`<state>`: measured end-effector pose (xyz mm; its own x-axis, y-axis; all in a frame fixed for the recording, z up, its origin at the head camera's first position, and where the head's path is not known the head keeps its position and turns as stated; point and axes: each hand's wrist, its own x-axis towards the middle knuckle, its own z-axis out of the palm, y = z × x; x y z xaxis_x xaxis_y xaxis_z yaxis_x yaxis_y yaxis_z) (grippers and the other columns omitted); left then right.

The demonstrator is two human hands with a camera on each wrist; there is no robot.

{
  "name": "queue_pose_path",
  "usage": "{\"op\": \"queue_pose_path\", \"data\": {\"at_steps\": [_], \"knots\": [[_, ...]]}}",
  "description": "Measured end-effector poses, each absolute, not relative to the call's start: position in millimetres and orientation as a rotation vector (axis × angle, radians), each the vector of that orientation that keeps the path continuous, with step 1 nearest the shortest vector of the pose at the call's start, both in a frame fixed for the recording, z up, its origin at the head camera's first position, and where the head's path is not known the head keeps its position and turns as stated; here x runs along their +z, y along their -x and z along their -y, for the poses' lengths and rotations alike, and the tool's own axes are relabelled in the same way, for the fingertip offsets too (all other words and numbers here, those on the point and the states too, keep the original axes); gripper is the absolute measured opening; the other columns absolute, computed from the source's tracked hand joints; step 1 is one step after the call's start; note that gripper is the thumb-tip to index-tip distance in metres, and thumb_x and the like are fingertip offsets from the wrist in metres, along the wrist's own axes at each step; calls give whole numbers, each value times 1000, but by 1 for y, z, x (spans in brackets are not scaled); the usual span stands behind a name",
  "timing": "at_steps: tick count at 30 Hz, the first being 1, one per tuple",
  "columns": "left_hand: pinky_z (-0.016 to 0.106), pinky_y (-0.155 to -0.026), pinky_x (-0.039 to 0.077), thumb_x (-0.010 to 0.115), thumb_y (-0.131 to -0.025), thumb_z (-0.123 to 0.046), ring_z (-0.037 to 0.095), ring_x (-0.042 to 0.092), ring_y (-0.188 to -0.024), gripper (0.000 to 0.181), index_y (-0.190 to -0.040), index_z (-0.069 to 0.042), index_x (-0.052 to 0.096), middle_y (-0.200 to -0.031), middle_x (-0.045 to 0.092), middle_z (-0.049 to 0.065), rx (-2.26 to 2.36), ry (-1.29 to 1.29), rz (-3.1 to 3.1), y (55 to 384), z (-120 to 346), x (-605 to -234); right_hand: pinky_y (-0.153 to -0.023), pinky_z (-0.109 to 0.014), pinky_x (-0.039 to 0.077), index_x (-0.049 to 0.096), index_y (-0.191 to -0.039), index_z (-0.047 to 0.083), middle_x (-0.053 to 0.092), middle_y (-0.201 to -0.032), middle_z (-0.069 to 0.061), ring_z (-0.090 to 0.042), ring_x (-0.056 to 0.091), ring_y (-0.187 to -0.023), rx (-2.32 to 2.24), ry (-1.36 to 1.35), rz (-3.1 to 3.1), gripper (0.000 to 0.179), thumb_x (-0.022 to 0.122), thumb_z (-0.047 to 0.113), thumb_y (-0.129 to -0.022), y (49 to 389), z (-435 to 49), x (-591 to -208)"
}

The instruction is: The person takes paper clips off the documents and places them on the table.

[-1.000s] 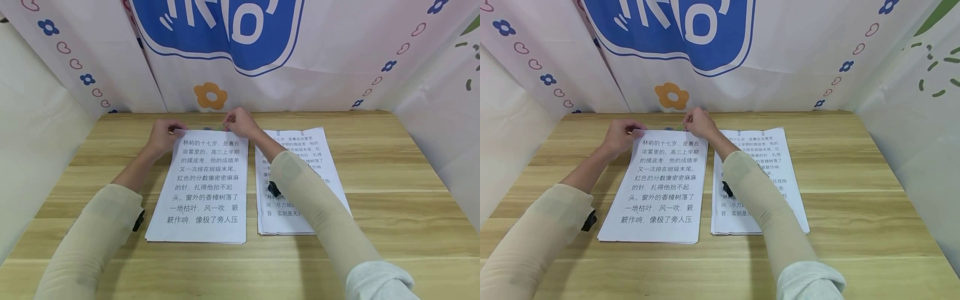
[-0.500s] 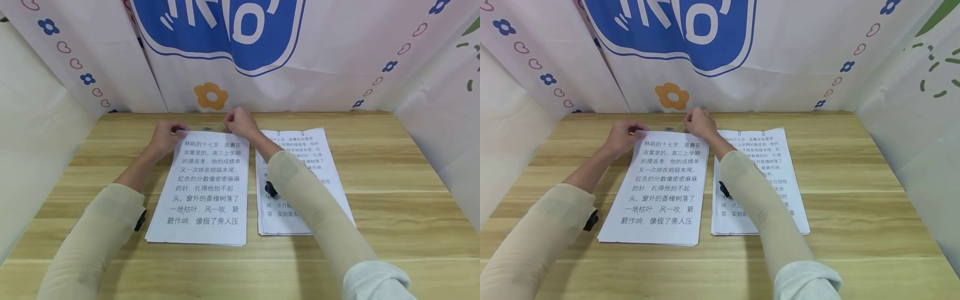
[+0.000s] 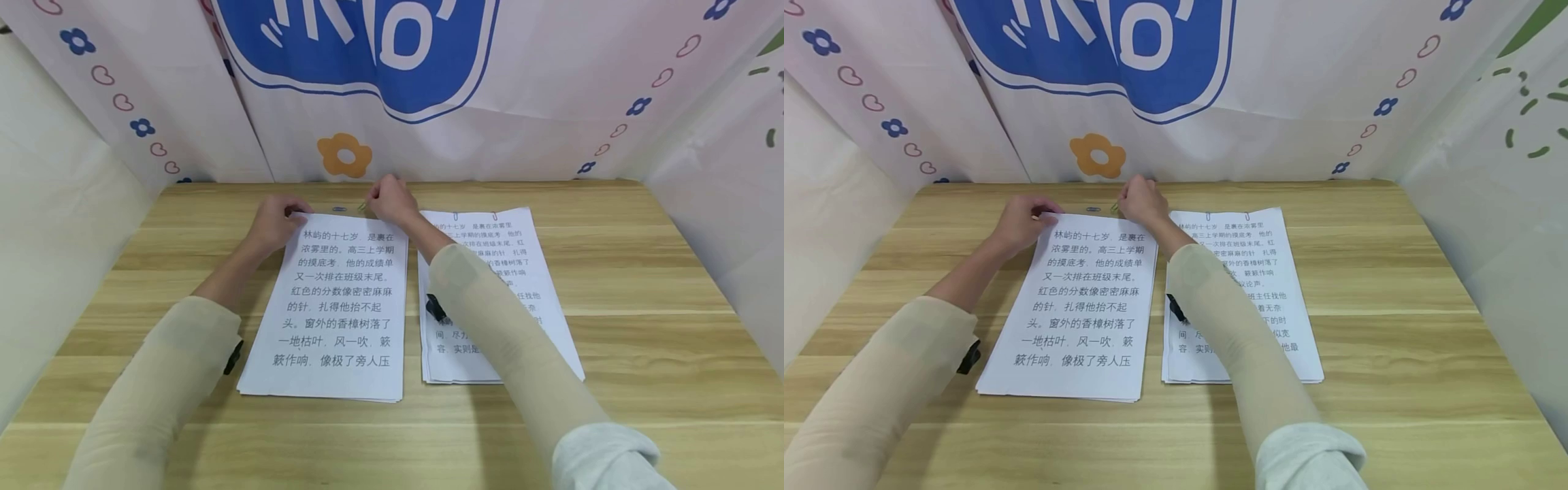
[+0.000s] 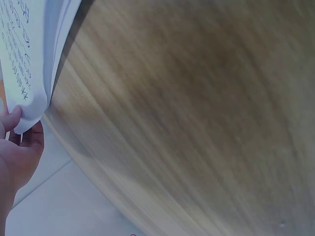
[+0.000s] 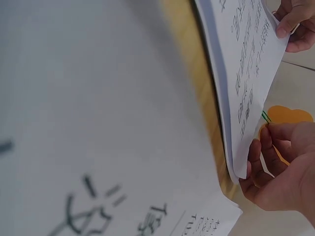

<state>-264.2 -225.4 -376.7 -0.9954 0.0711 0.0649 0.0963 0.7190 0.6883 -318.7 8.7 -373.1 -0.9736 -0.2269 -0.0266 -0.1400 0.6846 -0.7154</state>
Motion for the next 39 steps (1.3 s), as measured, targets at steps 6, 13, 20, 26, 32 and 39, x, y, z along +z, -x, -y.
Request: {"op": "queue_pose_path", "data": {"at_steps": [6, 13, 20, 26, 32, 39], "knots": [[39, -85, 43, 54, -99, 12, 34, 54, -103, 22, -114, 8, 69, -117, 65, 26, -1164, 129, 2886, 265, 226, -375, -69, -26, 46, 76, -91, 8, 70, -97, -3, -16, 59, -85, -1135, 260, -2777, 16, 63, 12, -100, 320, -6, -372], [38, -86, 44, 54, -99, 11, 34, 54, -104, 22, -115, 7, 69, -118, 64, 25, -1163, 119, 2888, 264, 227, -373, -60, -25, 41, 64, -73, 12, 70, -90, 0, -13, 54, -73, -1074, 192, -2810, 26, 62, 12, -99, 322, -3, -370], [39, -86, 44, 55, -98, 12, 35, 55, -103, 22, -114, 8, 69, -117, 65, 27, -1166, 146, 2881, 263, 227, -374, -67, -28, 45, 67, -79, 9, 68, -94, -1, -16, 57, -80, -1021, 214, -2820, 22, 62, 10, -100, 320, -6, -370], [41, -87, 45, 54, -98, 12, 36, 56, -104, 22, -114, 9, 69, -118, 65, 28, -1160, 151, 2884, 263, 227, -373, -90, -41, 48, 75, -95, 9, 67, -109, -2, -21, 59, -98, -977, 197, -2830, 14, 64, 12, -101, 320, -10, -372], [42, -89, 45, 54, -99, 12, 36, 55, -105, 22, -114, 9, 69, -118, 65, 28, -1161, 151, 2887, 262, 227, -373, -92, -42, 49, 76, -99, 11, 68, -111, -2, -22, 61, -102, -955, 219, -2826, 12, 64, 12, -100, 324, -11, -375], [41, -88, 44, 54, -99, 11, 36, 55, -104, 22, -114, 8, 70, -118, 66, 27, -1157, 147, 2892, 262, 228, -372, -90, -39, 50, 78, -103, 12, 68, -114, -2, -20, 59, -106, -926, 274, -2803, 16, 63, 9, -99, 326, -14, -375]]}}
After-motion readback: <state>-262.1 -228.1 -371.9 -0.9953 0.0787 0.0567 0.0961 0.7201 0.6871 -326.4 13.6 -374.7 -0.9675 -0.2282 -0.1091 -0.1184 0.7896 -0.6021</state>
